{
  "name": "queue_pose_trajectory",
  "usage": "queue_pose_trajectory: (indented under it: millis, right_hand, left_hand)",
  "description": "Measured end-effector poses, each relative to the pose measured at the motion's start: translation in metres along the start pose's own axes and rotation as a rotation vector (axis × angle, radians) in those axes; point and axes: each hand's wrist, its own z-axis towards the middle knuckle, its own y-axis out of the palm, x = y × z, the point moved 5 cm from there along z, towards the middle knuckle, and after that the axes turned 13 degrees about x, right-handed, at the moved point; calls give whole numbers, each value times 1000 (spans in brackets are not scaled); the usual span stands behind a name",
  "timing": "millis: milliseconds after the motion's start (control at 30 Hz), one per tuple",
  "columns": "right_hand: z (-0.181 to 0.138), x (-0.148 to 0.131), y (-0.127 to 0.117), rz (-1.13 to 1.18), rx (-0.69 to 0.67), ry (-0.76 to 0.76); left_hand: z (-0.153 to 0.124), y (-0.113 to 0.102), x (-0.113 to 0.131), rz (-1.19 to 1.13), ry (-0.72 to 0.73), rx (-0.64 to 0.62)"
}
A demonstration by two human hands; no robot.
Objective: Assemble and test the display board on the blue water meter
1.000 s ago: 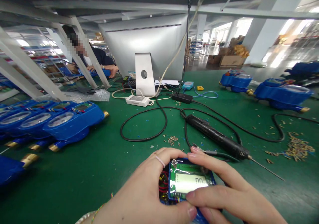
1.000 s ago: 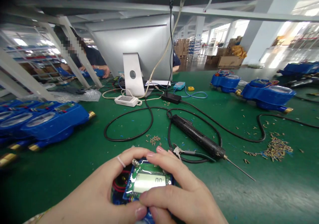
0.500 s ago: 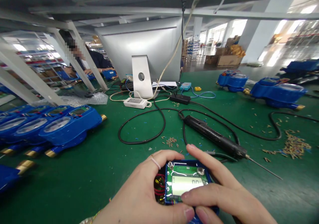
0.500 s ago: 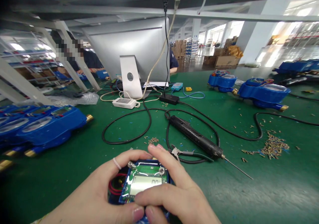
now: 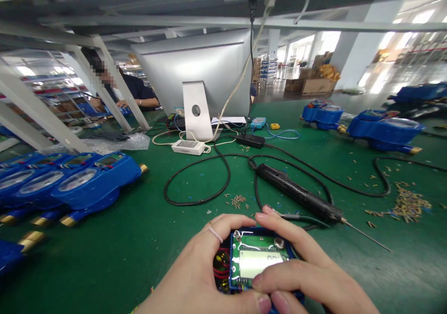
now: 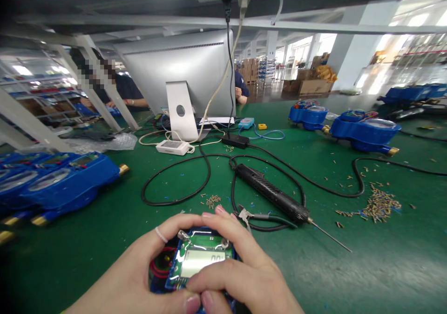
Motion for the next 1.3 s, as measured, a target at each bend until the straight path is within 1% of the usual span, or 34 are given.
queue_pose_trajectory:
  millis: [100, 233, 333, 533, 733, 967, 1100, 1300]
  right_hand:
    - [-5, 3, 1, 29, 21, 14]
    - [-6, 6, -1, 102, 73, 56]
    - [-3, 7, -4, 84, 76, 81]
    - [1, 2, -4, 18, 62, -5]
    - [-2, 2, -6, 28, 120, -48]
    - [-4, 3, -7, 37, 108, -57]
    - [-3, 2, -8, 9, 107, -53]
    - [0, 0, -7, -12, 41, -83]
  left_hand:
    - [1, 0, 0, -12, -8, -19]
    - [1, 1, -4, -61, -80, -58]
    - [-1, 2, -7, -61, -96, -60]
    - [-1, 1, -8, -69, -77, -62]
    - [-2, 1, -9, -94, -97, -74]
    - [-3, 3, -9, -118, -115, -68]
    - [-2, 2, -9, -118, -91, -73]
    - [-2, 0, -6, -74, -56, -72]
